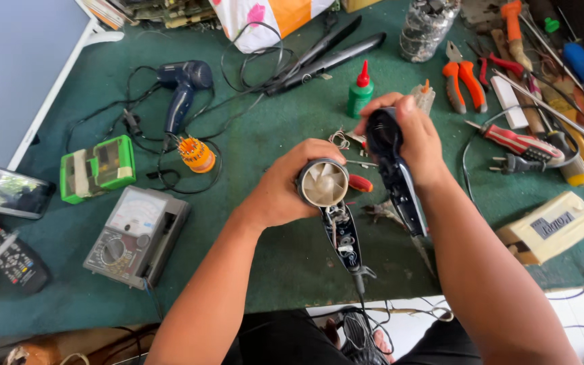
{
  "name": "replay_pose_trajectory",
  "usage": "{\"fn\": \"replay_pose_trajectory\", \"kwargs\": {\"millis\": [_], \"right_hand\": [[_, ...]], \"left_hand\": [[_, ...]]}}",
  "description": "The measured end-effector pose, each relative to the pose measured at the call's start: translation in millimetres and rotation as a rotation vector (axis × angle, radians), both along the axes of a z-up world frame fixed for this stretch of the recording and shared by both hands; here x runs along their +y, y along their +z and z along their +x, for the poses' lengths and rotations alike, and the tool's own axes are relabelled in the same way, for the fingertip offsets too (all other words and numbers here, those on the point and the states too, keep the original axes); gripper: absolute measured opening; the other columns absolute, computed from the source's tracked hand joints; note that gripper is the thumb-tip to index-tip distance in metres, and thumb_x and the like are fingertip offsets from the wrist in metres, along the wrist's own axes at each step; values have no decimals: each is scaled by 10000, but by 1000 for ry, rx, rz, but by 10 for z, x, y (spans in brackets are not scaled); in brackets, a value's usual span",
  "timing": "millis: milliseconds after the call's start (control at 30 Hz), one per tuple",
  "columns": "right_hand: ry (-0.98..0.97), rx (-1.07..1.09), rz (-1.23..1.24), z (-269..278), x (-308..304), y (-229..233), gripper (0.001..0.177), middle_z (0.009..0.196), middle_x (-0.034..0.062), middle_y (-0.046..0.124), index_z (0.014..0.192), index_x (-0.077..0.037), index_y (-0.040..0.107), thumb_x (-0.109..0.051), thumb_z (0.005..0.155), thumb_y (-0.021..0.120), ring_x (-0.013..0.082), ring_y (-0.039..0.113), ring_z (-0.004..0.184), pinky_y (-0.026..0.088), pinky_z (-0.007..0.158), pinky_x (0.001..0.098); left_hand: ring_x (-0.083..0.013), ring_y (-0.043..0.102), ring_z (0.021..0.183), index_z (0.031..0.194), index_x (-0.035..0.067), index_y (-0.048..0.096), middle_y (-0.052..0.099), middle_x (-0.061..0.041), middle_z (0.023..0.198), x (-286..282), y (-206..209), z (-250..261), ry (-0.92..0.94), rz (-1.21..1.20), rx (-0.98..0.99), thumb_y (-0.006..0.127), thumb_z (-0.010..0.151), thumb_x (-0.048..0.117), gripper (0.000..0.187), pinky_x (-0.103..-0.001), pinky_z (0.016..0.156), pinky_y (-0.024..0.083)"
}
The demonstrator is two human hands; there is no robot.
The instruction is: The person disassembles a hair dryer, removes the internal motor and fan assembly, and applies glue to the fan blades. They then reassemble the unit by placing the motor back into the housing and securing the outer casing.
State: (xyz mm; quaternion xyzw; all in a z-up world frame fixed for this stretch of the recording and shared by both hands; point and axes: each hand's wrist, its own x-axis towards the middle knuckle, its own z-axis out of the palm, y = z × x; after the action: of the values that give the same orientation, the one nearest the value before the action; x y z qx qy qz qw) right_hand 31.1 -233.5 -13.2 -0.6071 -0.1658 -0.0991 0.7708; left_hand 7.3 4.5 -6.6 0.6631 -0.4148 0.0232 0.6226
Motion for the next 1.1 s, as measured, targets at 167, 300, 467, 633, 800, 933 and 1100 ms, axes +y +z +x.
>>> {"fn": "replay_pose_trajectory", "kwargs": {"millis": [167,300,467,633,800,933,1100], "right_hand": [[-123,139,85,135,-45,-107,454,1000,201,702,1269,1,598,-416,1127,483,182,643,681,514,553,271],[-194,226,114,194,-82,-180,365,1109,166,672,1336,-42,543,-334,1120,576,191,661,781,602,577,306],[-222,234,195,163,5,-147,337,1137,132,638,1320,-58,505,-302,1117,618,195,702,836,664,656,339],[-175,255,206,228,30,-342,349,1098,112,639,1308,-68,505,-300,1097,658,247,758,843,713,725,427],[-229,184,317,269,-36,-360,310,1109,133,643,1263,-60,483,-263,1107,659,311,794,871,738,750,465],[-237,166,301,299,-41,-433,307,1117,145,655,1228,-70,469,-252,1103,683,358,801,914,743,820,547],[-262,71,-94,297,48,-594,578,1253,108,633,1104,-105,451,-157,868,976,199,716,1036,674,850,322]], "left_hand": [[-295,707,1232,1317,134,693,742,-98,1242,4,-8,-30,19,-7,4,882,678,-120,713,-457,1098,526],[-280,723,1140,1284,149,680,748,-99,1183,-14,59,-120,20,-7,43,862,731,-88,628,-462,1042,545],[-238,724,1104,1292,156,695,759,-71,1163,-6,11,-67,36,4,41,909,700,-66,667,-438,1014,559],[-234,736,1106,1306,198,710,765,-15,1154,2,5,-66,95,39,18,922,657,-39,722,-413,1070,524],[-283,733,1141,1323,237,686,752,12,1177,-2,124,-114,162,110,-132,884,651,-24,747,-441,1140,456],[-247,724,1161,1337,250,673,739,36,1192,-17,83,-81,160,119,-179,885,639,-9,774,-403,1168,420],[-280,727,1217,1311,227,701,748,2,1218,4,92,-89,126,66,-179,894,729,-44,671,-417,1155,471]]}}
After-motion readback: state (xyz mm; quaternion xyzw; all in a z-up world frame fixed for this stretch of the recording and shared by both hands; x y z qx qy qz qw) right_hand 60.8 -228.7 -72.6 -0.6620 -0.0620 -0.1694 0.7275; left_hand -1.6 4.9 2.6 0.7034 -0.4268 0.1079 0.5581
